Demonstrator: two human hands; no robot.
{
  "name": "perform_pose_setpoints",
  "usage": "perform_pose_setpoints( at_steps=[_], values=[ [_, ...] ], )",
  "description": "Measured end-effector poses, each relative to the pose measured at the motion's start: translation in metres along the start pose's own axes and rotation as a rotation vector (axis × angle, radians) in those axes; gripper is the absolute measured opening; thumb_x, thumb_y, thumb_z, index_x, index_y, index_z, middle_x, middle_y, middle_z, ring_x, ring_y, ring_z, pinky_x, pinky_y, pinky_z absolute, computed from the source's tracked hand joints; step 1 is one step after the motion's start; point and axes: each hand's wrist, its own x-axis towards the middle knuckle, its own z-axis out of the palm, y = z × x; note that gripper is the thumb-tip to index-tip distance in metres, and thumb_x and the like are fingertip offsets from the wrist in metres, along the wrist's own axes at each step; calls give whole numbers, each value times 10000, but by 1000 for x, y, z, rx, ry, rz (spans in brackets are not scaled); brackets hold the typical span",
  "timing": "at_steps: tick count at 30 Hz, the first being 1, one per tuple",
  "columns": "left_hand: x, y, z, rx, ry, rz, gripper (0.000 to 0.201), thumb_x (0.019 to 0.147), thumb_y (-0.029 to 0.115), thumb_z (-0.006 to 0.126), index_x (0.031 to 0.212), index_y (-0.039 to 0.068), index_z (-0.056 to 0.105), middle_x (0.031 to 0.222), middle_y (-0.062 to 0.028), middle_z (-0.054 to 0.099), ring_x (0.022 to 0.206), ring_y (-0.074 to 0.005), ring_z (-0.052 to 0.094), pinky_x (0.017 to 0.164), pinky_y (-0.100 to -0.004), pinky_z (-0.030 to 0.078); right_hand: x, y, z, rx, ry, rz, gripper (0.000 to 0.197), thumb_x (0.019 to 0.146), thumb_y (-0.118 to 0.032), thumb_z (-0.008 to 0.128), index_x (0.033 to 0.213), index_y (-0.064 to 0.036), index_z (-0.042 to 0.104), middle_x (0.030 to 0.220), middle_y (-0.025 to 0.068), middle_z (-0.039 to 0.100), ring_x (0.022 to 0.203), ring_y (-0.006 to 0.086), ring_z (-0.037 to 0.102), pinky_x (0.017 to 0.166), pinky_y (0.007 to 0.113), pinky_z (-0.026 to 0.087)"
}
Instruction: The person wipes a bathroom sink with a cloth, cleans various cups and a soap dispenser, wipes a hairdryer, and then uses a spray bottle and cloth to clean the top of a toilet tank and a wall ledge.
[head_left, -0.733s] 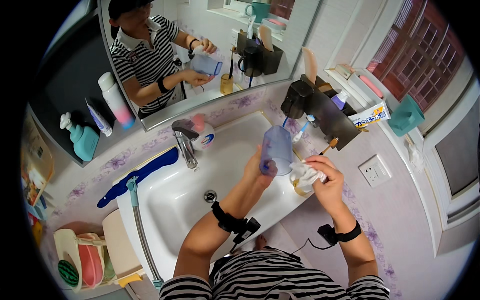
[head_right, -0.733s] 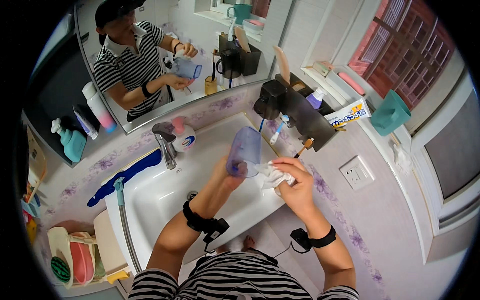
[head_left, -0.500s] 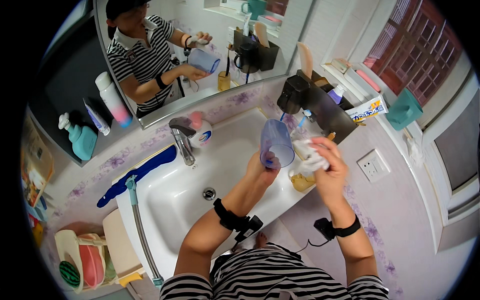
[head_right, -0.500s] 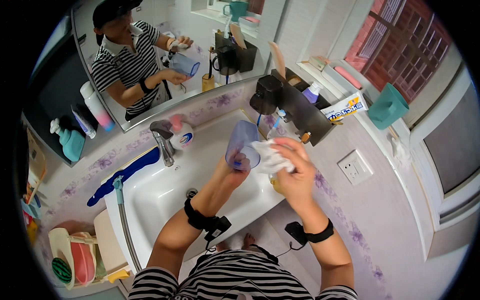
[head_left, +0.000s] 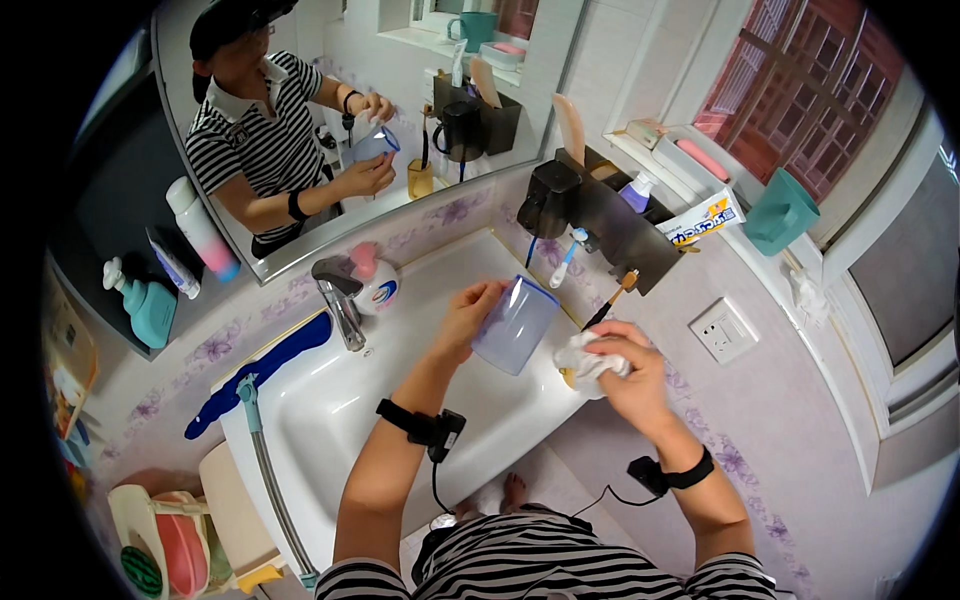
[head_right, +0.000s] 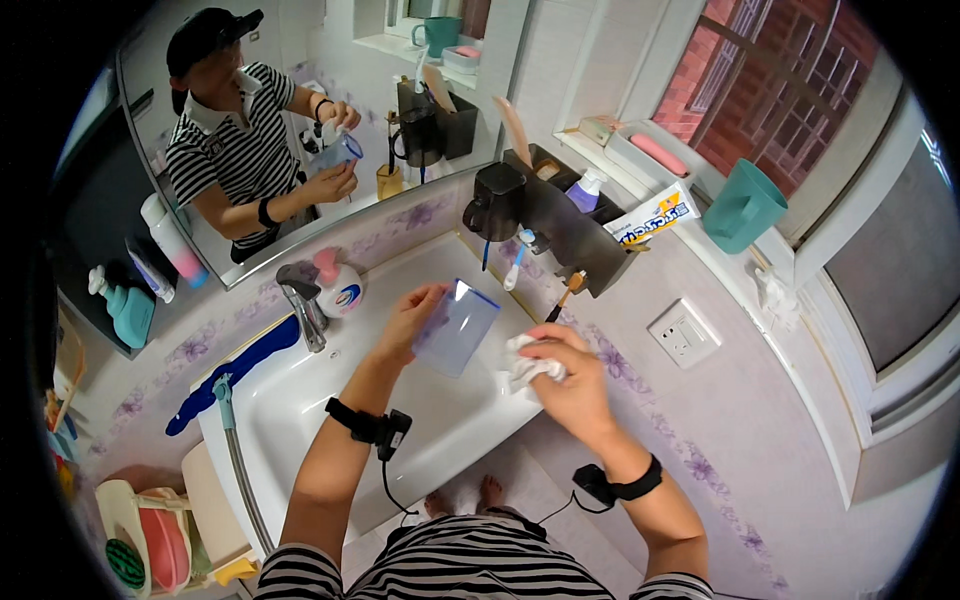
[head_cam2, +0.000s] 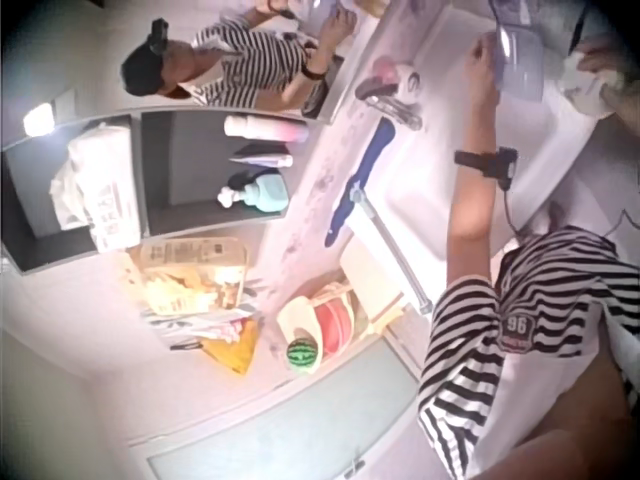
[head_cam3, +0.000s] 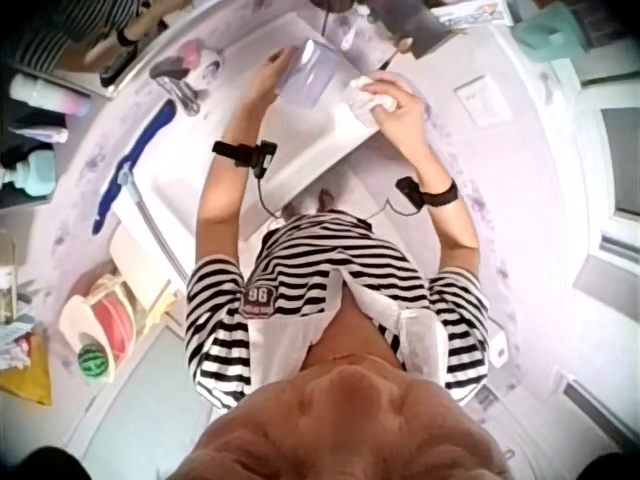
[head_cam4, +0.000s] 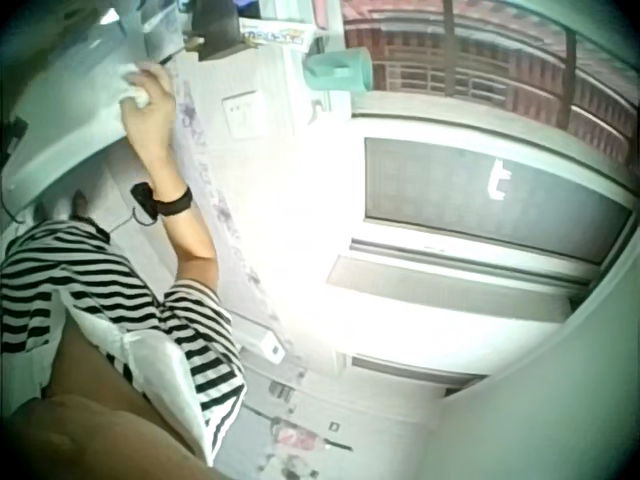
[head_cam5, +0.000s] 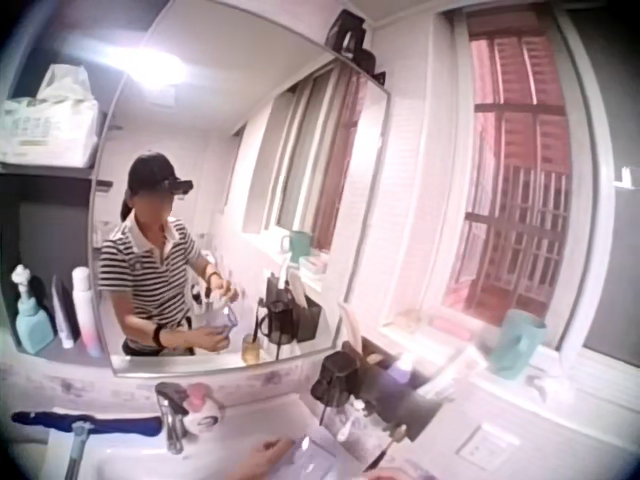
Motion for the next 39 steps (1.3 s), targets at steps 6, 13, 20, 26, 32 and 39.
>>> perform_pose_setpoints(
  at_steps=[6,13,20,26,32,39],
  values=[
    [24,17,21,602,-260,-29,481,842,237,573,1261,46,435,833,-68,612,707,-111,555,645,-247,449,34,-10,-61,7,171,-11,231,665,67,535,858,1,643,1020,87,582,964,189,550,842,285,424],
    [70,-1,58,647,-193,-55,554,803,273,619,1275,63,418,724,-59,575,622,-117,513,545,-243,402,77,-43,-97,-273,101,-92,210,686,15,549,880,8,632,1046,88,553,945,185,545,846,277,410],
    [104,-26,58,785,-128,149,222,820,205,572,942,30,632,685,-96,584,587,-163,535,553,-290,419,100,-47,-107,-414,4,-151,220,673,-26,561,879,30,617,1013,105,556,914,207,551,827,288,420],
    [83,-12,47,665,-64,305,183,840,166,533,897,28,639,623,-92,567,553,-161,514,531,-304,399,131,-51,-90,-549,-49,-251,218,654,-38,596,869,-8,604,1005,111,549,902,251,556,766,299,454],
    [33,4,38,563,-112,223,208,870,186,512,918,12,616,564,-26,483,517,-90,401,492,-270,339,184,-17,-44,-1046,-512,-787,119,679,-85,595,737,19,602,952,90,548,881,248,558,673,326,496],
    [-4,9,27,520,-176,130,214,905,182,484,964,14,602,573,64,371,532,-32,323,484,-217,278,209,21,-25,-1276,-890,-881,87,643,-89,540,600,-34,591,800,87,537,817,237,545,699,316,482]
  ],
)
